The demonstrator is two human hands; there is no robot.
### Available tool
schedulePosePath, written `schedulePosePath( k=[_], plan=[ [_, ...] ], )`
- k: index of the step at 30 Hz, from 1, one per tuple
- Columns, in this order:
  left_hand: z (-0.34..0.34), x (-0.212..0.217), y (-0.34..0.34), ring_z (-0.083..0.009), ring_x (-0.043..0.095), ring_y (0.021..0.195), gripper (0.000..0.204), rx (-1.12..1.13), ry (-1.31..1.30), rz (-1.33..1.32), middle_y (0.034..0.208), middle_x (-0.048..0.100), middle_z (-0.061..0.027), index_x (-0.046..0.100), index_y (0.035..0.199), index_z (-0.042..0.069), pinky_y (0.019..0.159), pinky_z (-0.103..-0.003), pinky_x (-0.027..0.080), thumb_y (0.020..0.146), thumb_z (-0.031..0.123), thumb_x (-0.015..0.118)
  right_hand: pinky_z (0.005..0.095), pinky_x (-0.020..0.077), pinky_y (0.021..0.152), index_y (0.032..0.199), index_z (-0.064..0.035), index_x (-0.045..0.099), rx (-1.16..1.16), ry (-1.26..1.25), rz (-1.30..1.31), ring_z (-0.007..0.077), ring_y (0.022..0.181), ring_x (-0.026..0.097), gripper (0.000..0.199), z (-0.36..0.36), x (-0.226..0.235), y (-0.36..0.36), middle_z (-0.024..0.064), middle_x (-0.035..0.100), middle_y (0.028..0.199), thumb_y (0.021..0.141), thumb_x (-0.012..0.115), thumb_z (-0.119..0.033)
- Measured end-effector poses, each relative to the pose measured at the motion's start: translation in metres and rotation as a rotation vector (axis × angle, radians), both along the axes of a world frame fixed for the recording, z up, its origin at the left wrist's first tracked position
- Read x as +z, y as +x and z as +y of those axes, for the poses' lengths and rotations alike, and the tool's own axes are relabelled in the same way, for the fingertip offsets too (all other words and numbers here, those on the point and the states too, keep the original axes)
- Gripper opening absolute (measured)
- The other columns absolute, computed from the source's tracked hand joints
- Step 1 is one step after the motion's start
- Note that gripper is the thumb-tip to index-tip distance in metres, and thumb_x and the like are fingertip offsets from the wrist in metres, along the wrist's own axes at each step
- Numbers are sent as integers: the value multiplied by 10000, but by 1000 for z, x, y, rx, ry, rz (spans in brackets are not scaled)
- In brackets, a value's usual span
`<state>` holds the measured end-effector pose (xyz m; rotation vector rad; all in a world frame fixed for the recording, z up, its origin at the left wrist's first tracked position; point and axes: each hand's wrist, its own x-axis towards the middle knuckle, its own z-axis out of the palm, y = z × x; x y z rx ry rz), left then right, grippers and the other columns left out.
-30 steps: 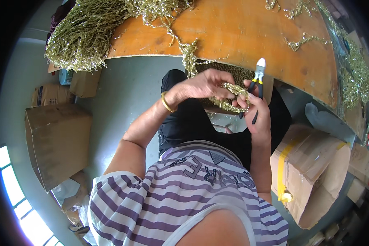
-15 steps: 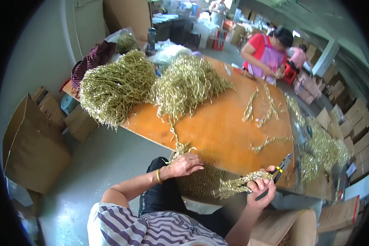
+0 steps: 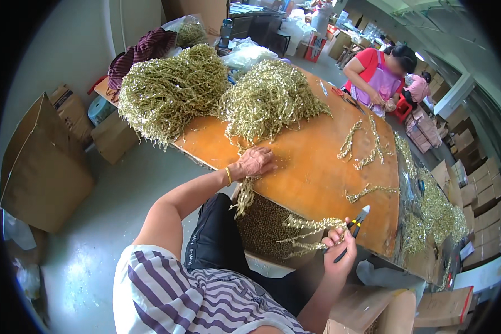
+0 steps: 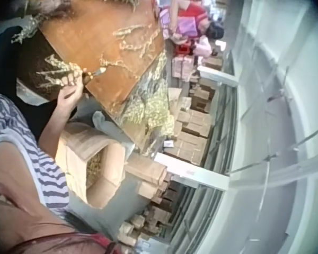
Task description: Trimming and sorting gold-colored plastic tinsel decorations using pliers.
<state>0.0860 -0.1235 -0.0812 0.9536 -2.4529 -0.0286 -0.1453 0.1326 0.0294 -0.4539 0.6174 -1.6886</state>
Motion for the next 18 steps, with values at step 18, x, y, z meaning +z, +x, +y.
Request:
schedulePosePath(
  k=[18],
  plan=[
    [123, 88, -73, -280, 472, 1097, 714, -794, 1132, 432, 1226, 441, -188, 375, 1252, -17, 964, -374, 332, 842, 567, 365, 264, 357, 590, 1112, -81, 459, -93, 148, 129, 126, 712, 433, 295, 8, -14, 28, 38, 475, 848, 818, 466, -85]
  ],
)
